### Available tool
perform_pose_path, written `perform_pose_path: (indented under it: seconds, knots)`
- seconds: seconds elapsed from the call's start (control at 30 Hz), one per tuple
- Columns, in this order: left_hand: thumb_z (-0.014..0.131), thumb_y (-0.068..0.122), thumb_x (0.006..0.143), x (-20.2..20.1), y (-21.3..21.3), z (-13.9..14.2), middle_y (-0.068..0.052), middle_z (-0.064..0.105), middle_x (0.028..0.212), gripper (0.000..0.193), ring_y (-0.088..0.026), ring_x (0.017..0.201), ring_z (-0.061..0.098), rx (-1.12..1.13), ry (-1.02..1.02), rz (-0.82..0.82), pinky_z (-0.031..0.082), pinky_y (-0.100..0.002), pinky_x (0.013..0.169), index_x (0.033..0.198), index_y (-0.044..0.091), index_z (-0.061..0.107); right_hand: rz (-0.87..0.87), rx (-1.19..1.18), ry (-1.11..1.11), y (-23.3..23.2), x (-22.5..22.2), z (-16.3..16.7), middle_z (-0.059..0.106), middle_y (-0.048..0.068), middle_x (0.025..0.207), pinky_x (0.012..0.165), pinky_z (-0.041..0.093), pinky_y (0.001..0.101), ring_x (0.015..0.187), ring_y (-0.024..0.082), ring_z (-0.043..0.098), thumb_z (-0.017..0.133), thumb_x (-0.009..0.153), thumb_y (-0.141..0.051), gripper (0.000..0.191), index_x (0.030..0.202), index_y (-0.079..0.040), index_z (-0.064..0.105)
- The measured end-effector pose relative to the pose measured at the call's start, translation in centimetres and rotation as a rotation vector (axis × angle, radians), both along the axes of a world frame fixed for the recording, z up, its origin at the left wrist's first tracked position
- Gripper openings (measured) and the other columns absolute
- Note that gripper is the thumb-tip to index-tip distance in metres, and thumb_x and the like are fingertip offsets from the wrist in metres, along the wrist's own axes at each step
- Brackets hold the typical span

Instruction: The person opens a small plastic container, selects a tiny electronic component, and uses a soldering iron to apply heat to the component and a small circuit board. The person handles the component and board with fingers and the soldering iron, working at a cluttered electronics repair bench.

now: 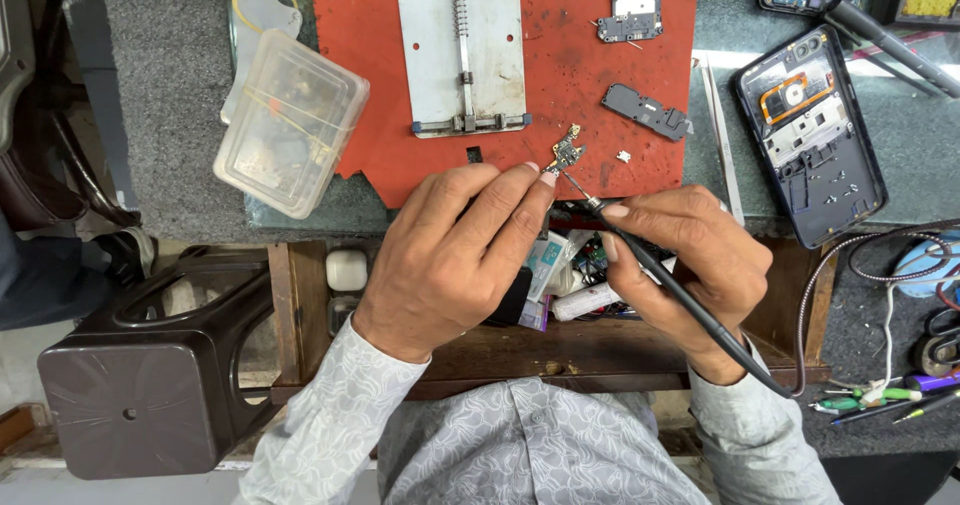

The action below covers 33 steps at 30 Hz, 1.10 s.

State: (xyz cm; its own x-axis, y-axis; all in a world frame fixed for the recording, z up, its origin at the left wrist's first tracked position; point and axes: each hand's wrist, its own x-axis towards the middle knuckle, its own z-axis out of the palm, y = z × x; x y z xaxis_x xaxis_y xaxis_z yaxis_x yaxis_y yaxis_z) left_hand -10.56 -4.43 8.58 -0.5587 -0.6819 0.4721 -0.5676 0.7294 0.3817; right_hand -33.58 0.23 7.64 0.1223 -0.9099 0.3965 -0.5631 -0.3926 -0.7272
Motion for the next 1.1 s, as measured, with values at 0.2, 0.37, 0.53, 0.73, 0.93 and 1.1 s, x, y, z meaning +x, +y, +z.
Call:
perform_pose_path:
  seconds: [0.2,0.37,0.53,0.73,0.93,1.1]
  knots:
    - [0.073,0.007,0.102,0.03,-0.27,-0.31,-0.009,0.067,0.123,0.022,-0.023,0.112,0.061,-0.028,-0.022,-0.019,0.056,-0.036,0.087,0.121,-0.004,0.072,0.005,-0.016,0.023,-0.19,0.10,-0.05,0.072,0.014,0.099,0.073,0.055,0.0291,0.088,0.023,0.072,0.083,0.084,0.007,0.026,0.107,0.002,0.072]
    - [0.074,0.007,0.101,0.11,-0.19,-0.27,-0.008,0.067,0.123,0.023,-0.022,0.112,0.060,-0.010,-0.012,-0.021,0.055,-0.036,0.086,0.122,-0.003,0.073,0.008,-0.026,0.037,-0.20,0.24,0.02,0.072,0.013,0.099,0.073,0.056,0.0286,0.091,0.022,0.072,0.083,0.083,0.007,0.027,0.108,0.001,0.073]
    - [0.074,0.007,0.101,0.06,-0.16,-0.19,-0.009,0.067,0.123,0.023,-0.023,0.113,0.060,-0.017,-0.013,-0.026,0.055,-0.036,0.086,0.121,-0.004,0.072,0.013,-0.041,0.041,-0.24,0.30,0.03,0.071,0.012,0.098,0.072,0.055,0.0287,0.090,0.022,0.071,0.083,0.082,0.008,0.027,0.107,0.000,0.074]
    - [0.073,0.007,0.100,0.02,-0.35,-0.21,-0.009,0.067,0.123,0.022,-0.022,0.114,0.060,-0.020,-0.018,-0.027,0.055,-0.036,0.087,0.120,-0.004,0.072,0.006,-0.033,0.046,-0.38,0.40,0.02,0.071,0.012,0.098,0.072,0.054,0.0283,0.090,0.021,0.070,0.083,0.083,0.008,0.028,0.108,0.000,0.074]
    - [0.072,0.007,0.099,0.00,-0.44,-0.20,-0.008,0.066,0.122,0.022,-0.022,0.114,0.060,-0.040,-0.042,-0.024,0.054,-0.035,0.087,0.118,-0.003,0.072,0.012,-0.028,0.033,-0.42,0.39,-0.11,0.072,0.013,0.101,0.074,0.056,0.0284,0.088,0.021,0.072,0.083,0.084,0.008,0.027,0.108,0.001,0.073]
    - [0.071,0.007,0.097,0.07,-0.35,-0.13,-0.008,0.066,0.122,0.023,-0.022,0.114,0.060,-0.042,-0.058,-0.027,0.054,-0.036,0.087,0.118,-0.003,0.072,0.001,-0.019,0.045,-0.27,0.44,-0.11,0.072,0.013,0.099,0.073,0.055,0.0285,0.091,0.022,0.072,0.083,0.083,0.008,0.026,0.107,0.002,0.073]
